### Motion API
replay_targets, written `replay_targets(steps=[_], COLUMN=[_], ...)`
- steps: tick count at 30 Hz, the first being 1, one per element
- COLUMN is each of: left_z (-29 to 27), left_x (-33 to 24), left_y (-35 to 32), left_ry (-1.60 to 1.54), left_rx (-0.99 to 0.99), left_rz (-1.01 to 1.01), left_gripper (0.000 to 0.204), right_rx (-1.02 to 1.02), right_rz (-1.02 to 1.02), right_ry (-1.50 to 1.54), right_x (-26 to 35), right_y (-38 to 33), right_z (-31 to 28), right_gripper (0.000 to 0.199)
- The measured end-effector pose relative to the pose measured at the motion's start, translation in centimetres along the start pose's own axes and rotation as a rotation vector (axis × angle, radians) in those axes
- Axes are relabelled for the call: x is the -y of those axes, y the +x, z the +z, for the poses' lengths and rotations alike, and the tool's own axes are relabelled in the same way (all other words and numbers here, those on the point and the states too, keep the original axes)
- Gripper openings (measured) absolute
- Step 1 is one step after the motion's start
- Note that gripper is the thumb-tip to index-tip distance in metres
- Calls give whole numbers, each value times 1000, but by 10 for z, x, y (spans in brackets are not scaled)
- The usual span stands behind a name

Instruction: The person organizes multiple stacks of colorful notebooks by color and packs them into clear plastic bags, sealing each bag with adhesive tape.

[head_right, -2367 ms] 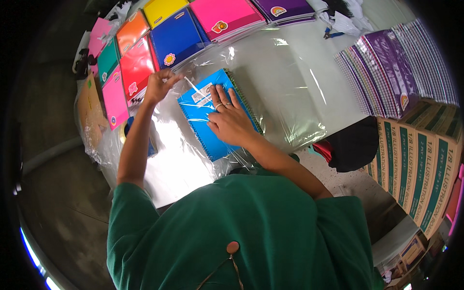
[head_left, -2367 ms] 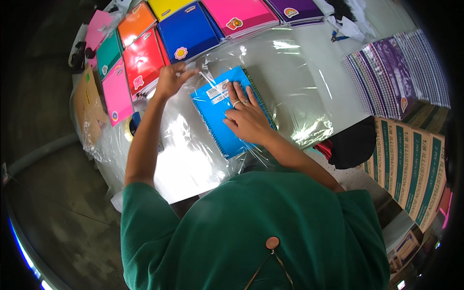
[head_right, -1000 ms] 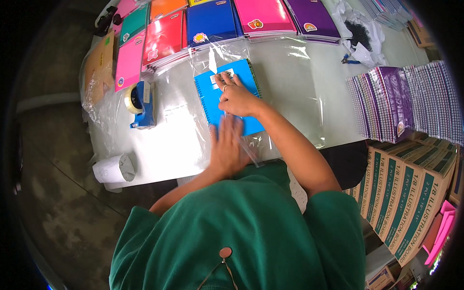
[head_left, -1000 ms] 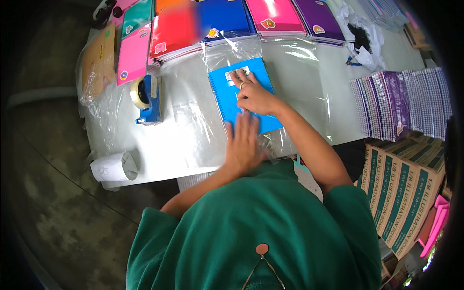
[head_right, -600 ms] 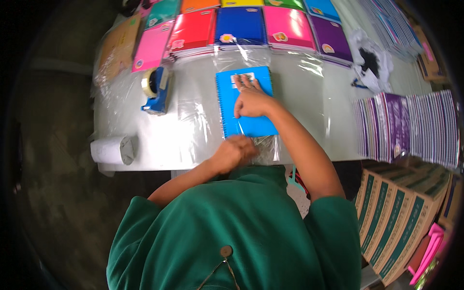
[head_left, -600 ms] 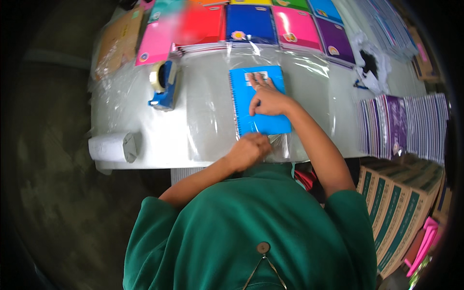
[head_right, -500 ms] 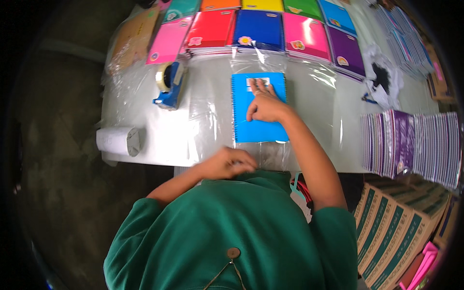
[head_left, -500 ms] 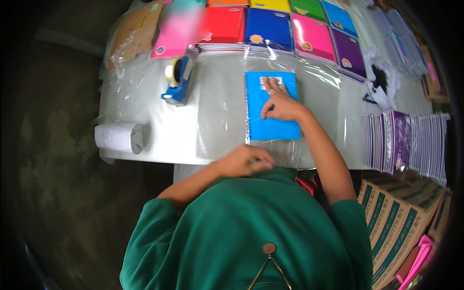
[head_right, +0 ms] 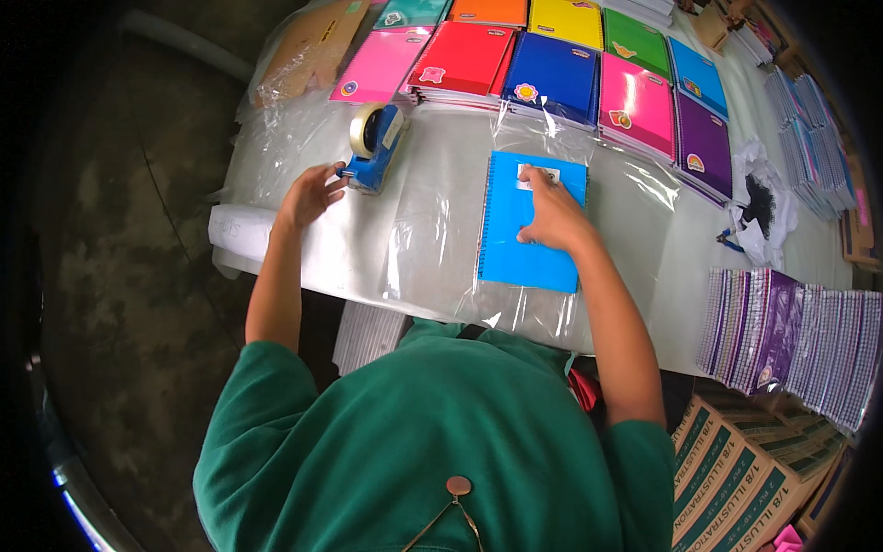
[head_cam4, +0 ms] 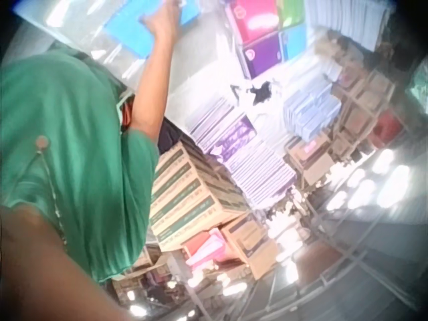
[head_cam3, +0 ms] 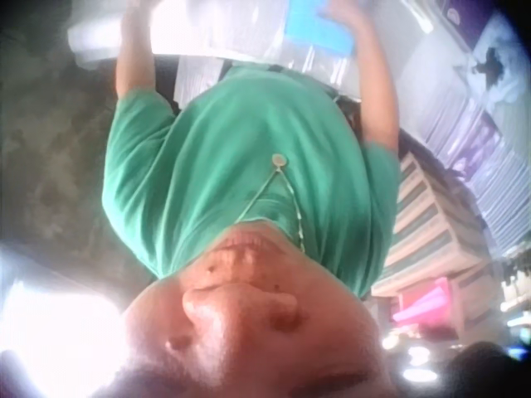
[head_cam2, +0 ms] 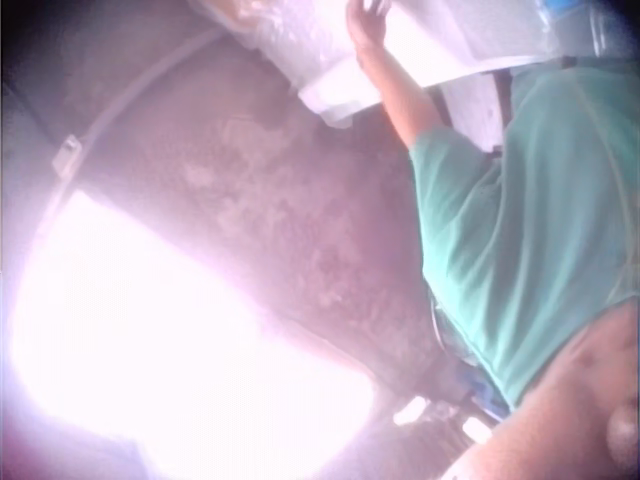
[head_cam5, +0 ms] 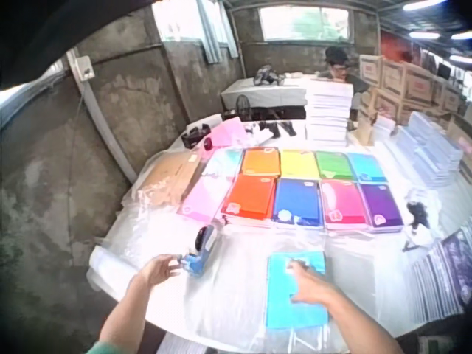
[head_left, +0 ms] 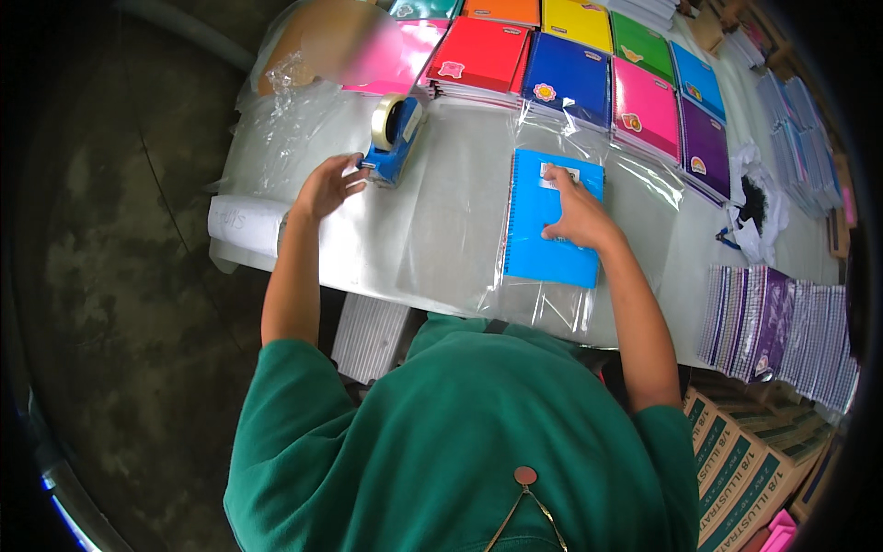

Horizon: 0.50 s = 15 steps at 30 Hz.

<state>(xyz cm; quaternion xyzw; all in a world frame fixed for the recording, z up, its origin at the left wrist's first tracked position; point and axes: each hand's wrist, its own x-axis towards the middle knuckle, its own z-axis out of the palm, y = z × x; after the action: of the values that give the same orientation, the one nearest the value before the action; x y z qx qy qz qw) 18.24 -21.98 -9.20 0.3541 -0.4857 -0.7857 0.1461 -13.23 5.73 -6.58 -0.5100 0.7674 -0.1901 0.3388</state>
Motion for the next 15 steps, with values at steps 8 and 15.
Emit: replay_targets(steps=[8,15], left_z=[-24,199], left_x=[37,-32], left_y=[-21,25], left_ry=[845,529], left_rx=[-838,231], left_rz=[28,263], left_gripper=[14,24], right_rx=[-56,-70], right_rz=[-98,-105], right_ry=[-107,-51], right_x=[-9,-20], right_y=[-2,0], right_z=[0,-5], right_gripper=[89,102])
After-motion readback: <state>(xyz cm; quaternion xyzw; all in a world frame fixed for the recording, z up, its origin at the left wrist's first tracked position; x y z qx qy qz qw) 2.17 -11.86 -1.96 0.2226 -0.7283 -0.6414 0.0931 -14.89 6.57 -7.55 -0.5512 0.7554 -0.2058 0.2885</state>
